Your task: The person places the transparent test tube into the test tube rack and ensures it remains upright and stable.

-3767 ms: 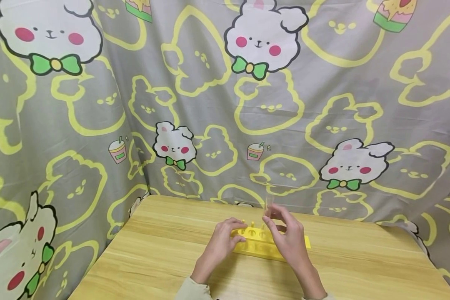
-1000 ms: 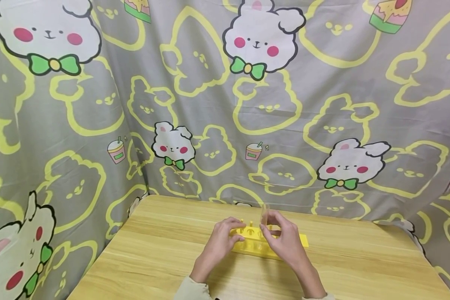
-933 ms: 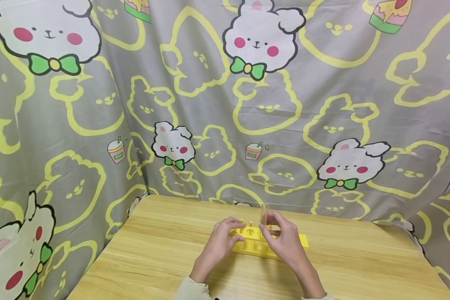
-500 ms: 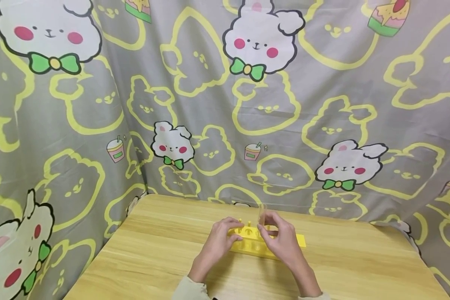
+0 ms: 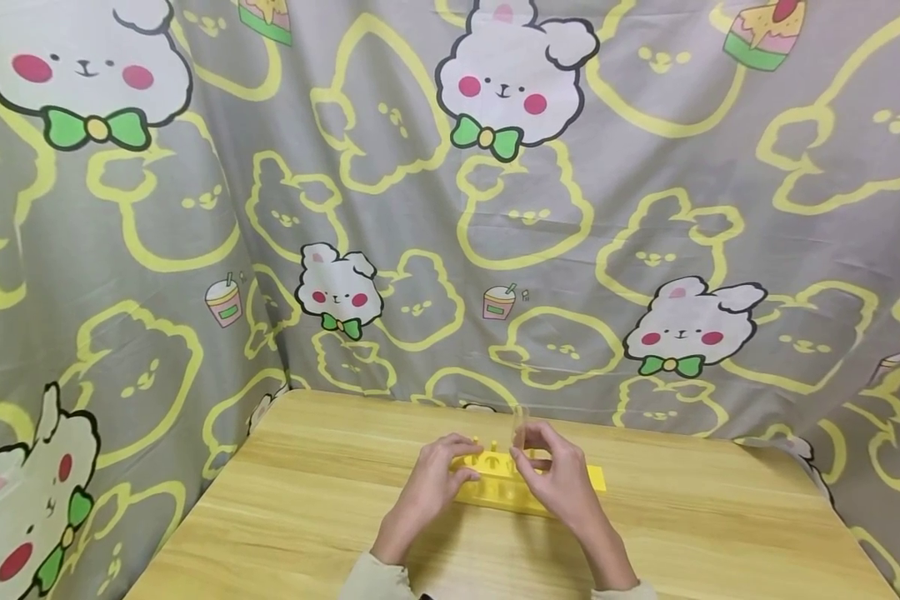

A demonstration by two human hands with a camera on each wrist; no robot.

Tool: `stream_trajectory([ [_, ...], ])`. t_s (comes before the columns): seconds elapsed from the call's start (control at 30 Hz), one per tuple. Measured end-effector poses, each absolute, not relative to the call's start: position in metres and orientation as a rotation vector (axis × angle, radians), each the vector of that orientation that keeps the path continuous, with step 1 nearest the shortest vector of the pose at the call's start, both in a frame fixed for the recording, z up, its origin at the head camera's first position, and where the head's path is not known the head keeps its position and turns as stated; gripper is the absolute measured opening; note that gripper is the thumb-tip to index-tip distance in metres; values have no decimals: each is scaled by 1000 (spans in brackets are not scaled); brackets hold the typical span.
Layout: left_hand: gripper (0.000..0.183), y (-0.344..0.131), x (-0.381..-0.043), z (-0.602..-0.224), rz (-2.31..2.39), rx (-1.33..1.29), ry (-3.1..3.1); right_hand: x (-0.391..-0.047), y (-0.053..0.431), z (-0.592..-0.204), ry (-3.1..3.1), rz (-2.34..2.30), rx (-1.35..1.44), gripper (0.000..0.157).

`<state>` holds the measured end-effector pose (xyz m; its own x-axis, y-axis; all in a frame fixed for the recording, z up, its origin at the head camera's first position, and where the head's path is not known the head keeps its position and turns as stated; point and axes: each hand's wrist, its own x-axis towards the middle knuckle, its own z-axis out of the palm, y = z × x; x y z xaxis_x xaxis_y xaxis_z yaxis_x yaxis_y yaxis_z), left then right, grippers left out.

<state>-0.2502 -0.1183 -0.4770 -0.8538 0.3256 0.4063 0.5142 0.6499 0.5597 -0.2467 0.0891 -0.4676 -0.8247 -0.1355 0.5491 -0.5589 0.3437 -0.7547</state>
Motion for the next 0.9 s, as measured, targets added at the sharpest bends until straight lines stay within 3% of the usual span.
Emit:
stream_trajectory([
  [0.4,36,-127,-252,-483,-1023,-696,-2602,-249,83,-475,-2221,1532,597,22],
  [0.63,37,-140,-253,-480,-1073,-728,-2622,-247,84,-472,-2268,1526,551,38],
  [0.9,37,-155,-257,-484,-1116,-710,-2562,-236,89,-459,-2284,1502,507,35],
])
